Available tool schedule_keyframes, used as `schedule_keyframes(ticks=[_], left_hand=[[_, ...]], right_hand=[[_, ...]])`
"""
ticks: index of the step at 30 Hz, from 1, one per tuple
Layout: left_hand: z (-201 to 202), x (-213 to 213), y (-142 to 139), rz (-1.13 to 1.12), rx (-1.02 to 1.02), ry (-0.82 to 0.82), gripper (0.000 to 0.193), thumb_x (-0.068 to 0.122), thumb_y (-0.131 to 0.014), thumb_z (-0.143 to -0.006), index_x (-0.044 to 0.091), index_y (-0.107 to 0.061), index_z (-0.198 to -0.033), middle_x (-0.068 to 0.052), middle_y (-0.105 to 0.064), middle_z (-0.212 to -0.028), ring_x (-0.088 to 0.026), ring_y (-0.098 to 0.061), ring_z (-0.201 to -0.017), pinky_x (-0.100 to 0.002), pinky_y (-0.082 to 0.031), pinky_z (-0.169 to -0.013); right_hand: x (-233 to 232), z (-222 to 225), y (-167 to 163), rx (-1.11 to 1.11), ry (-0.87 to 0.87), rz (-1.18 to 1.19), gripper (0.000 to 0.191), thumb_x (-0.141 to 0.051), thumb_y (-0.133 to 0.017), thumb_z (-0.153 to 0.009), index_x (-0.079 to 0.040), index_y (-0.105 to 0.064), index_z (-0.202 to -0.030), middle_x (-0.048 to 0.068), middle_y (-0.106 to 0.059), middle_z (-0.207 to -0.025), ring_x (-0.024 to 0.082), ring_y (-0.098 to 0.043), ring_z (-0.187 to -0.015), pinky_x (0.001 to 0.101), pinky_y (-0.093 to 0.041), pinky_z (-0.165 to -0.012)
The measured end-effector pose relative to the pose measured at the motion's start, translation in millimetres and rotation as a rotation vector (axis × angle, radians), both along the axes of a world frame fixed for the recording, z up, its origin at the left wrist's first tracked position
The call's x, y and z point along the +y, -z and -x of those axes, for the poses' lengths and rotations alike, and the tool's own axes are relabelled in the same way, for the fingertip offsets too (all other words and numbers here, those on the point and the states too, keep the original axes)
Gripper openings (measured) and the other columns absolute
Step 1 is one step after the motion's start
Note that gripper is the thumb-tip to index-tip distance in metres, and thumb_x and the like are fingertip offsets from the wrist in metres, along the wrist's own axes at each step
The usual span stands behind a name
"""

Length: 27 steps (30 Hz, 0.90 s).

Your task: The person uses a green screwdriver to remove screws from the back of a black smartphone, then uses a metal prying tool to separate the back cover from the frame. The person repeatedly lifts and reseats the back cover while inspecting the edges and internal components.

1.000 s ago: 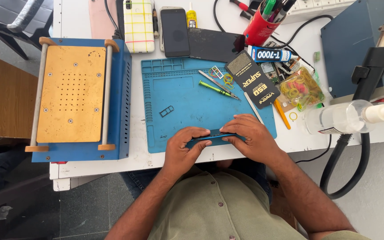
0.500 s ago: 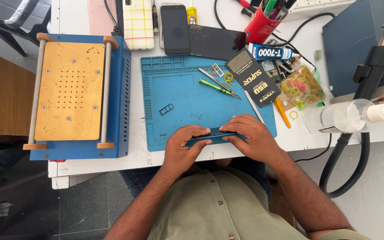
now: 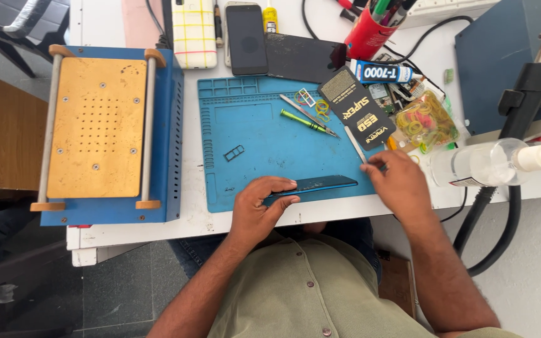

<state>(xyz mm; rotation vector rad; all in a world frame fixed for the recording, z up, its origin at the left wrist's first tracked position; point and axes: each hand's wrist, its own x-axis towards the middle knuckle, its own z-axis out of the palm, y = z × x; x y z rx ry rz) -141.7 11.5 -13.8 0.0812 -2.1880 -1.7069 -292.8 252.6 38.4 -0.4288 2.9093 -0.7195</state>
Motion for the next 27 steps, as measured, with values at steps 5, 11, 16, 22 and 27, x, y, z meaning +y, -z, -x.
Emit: schedule_keyframes(ticks=[5,11,16,22,27], left_hand=[[-0.8,0.8,-1.9,0.008,-0.012,-0.002,0.019,0.019,-0.082,-0.088,0.01,-0.077,-0.104,-0.004,-0.078,-0.109,-0.018,-0.073,-0.107,-0.033,-0.059,-0.094],[-1.8,1.1,-3.0,0.028,-0.006,-0.003,0.019,0.019,-0.082,-0.088,0.01,-0.077,-0.104,-0.004,-0.078,-0.11,-0.019,-0.073,-0.108,-0.034,-0.058,-0.094],[-1.7,0.7,-2.8,0.02,-0.005,-0.007,0.02,0.019,-0.083,-0.087,0.01,-0.077,-0.104,-0.004,-0.078,-0.11,-0.019,-0.073,-0.108,-0.034,-0.058,-0.094],[-2.3,0.2,-2.5,0.0,0.003,0.007,0.02,0.017,-0.083,-0.087,0.01,-0.077,-0.105,-0.004,-0.078,-0.11,-0.019,-0.073,-0.108,-0.033,-0.058,-0.094],[-2.1,-0.4,-1.8,-0.003,-0.001,0.012,0.021,0.016,-0.084,-0.086,0.01,-0.077,-0.104,-0.004,-0.078,-0.11,-0.018,-0.073,-0.107,-0.033,-0.058,-0.093]], right_hand=[[6.0,1.7,8.4,-0.064,0.027,-0.042,0.021,-0.019,-0.077,-0.089,-0.005,-0.076,-0.104,0.012,-0.075,-0.096,0.026,-0.072,-0.082,0.0385,-0.056,-0.076],[16.7,12.2,8.1,-0.21,0.092,0.143,0.024,-0.019,-0.078,-0.088,-0.006,-0.076,-0.108,0.004,-0.077,-0.089,0.014,-0.069,-0.075,0.0291,-0.054,-0.07],[29.6,17.4,10.0,-0.236,0.141,0.343,0.02,-0.015,-0.076,-0.09,-0.003,-0.075,-0.107,0.003,-0.072,-0.087,0.008,-0.062,-0.074,0.0245,-0.051,-0.066],[29.7,15.0,17.5,-0.369,-0.022,0.985,0.014,-0.003,-0.064,-0.103,0.001,-0.06,-0.116,0.014,-0.072,-0.099,0.016,-0.069,-0.081,0.0313,-0.06,-0.073],[14.1,-0.4,3.1,-0.503,-0.147,1.29,0.042,0.005,-0.063,-0.097,-0.006,-0.049,-0.136,0.02,-0.072,-0.105,0.022,-0.074,-0.087,0.0342,-0.062,-0.075]])
